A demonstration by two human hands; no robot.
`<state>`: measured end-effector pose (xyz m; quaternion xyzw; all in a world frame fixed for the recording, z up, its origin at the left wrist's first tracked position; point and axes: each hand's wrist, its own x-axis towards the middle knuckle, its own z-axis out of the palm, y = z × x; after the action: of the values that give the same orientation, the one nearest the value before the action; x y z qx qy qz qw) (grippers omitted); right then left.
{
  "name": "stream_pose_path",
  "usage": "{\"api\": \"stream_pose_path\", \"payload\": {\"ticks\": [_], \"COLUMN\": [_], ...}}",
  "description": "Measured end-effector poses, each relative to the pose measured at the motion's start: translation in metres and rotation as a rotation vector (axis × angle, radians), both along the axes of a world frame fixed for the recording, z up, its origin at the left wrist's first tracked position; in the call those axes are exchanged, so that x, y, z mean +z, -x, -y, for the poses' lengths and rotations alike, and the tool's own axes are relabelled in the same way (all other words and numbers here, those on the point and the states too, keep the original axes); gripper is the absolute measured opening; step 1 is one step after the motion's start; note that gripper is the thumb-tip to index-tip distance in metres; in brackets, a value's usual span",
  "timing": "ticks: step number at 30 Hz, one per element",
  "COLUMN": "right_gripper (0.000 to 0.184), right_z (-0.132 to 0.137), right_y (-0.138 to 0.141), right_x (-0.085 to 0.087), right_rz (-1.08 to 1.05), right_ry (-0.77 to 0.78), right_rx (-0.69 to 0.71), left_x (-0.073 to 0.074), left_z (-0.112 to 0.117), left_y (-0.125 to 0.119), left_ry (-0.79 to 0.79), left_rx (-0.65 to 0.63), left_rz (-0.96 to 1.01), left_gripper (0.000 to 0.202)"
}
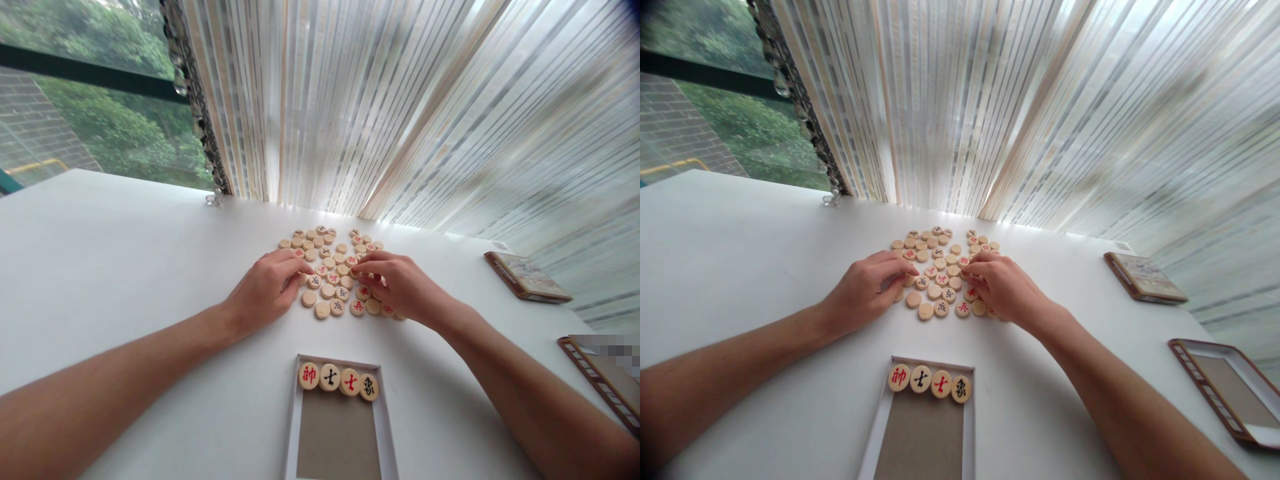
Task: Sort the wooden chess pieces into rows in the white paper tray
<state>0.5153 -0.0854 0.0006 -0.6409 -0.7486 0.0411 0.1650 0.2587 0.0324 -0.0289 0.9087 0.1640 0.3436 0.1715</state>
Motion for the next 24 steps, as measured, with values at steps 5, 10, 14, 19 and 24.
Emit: {"api": "stream_pose_path", "payload": {"ticks": [5,10,14,19,24], "right_gripper": [0.018,0.019,0.022,0.018,0.019], "right_z": [0.0017,0.0019,0.0028,0.0007,-0.0013], "right_y": [0.0006,0.0026,0.0022,-0.0016,-0.0048], "right_x": [0.0075,0.0056,0.0060,0.0060,0.0050], "right_rz": [0.053,0.117,0.034,-0.090,-0.068], "right_ry": [0.056,0.009,-0.015,0.001,-0.069], "right_rx": [0.020,0.048,0.011,-0.069,-0.073], "left_x": [-0.0003,0.0001,0.0000,0.0001,0.0008], "left_z": [-0.0012,-0.0014,-0.0011,-0.0006,-0.0002], "left_y": [-0.0005,-0.0007,-0.0007,-0.0012,-0.0013], "left_ry": [-0.001,0.006,0.002,0.009,0.018], "left_rx": [0.021,0.023,0.020,0.017,0.021], "left_rz": [0.002,0.005,0.004,0.008,0.016], "left_gripper": [0.025,0.023,0.023,0.023,0.022]}}
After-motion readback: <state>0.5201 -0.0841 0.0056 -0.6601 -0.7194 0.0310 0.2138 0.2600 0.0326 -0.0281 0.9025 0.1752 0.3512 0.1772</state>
